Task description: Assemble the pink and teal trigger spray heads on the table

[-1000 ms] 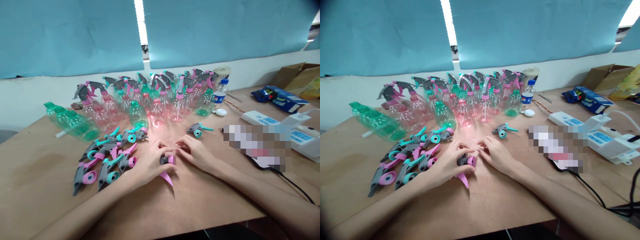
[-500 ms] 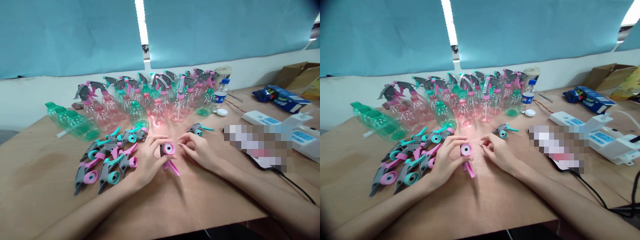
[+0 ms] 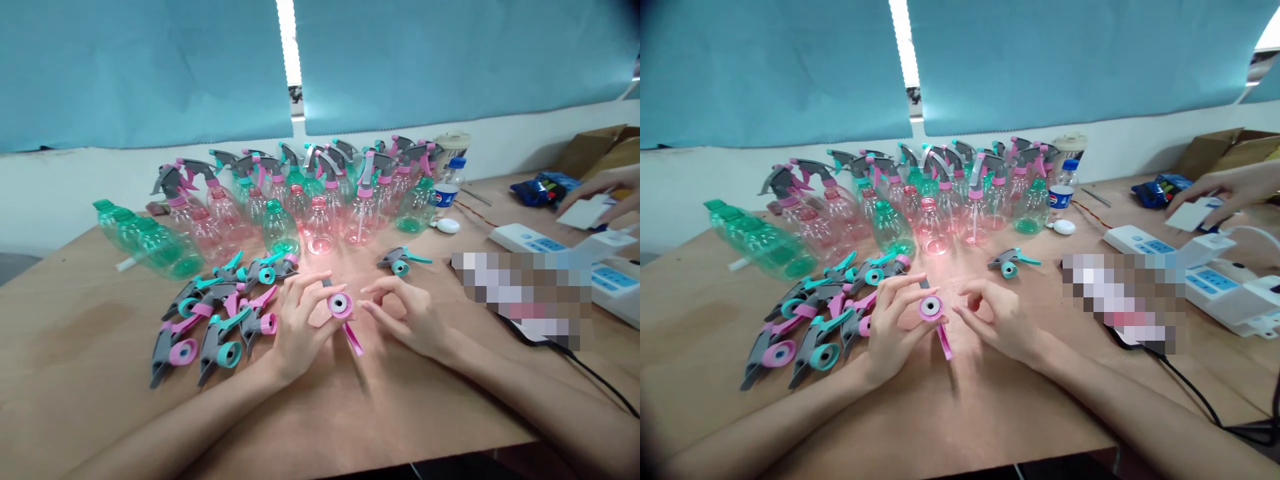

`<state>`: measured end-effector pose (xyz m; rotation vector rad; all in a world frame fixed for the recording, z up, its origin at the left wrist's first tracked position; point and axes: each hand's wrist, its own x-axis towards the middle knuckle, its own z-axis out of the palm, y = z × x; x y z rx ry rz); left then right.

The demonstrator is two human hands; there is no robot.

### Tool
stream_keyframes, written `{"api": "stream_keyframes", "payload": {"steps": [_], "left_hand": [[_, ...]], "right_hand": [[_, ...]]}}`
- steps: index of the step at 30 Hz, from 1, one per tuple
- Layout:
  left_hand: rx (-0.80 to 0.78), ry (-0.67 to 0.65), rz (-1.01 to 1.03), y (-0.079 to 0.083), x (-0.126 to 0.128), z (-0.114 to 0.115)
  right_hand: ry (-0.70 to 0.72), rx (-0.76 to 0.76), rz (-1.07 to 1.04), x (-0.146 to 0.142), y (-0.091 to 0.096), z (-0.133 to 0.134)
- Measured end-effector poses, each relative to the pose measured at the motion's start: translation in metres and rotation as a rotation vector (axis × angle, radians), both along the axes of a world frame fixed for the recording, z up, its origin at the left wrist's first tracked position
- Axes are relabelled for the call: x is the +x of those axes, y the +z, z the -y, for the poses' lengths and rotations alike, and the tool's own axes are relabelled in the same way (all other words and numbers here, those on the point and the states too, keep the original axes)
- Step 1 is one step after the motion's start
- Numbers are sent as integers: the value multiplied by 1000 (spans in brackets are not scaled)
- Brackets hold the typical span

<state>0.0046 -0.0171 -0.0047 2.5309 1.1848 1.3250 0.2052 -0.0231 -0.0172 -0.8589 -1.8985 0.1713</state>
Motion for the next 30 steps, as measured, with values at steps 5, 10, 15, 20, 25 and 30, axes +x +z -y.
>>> {"api": "stream_keyframes", "payload": {"steps": [5, 10, 15, 20, 25, 30], "left_hand": [[42, -18, 10, -2, -1, -1], [74, -54, 55, -6, 0, -2], [104, -74, 122, -9, 1, -5], [106, -60, 136, -12, 1, -4], [146, -98, 138, -12, 3, -3], [162, -144, 138, -13, 4, -3]], "right_hand": [[78, 39, 39, -6, 4, 9], [138, 47, 109, -8, 2, 11], [168, 66, 140, -10, 2, 13], [105, 108, 164, -14, 3, 18], [88, 123, 187, -15, 0, 19], [87, 110, 172, -16, -3, 20]]}}
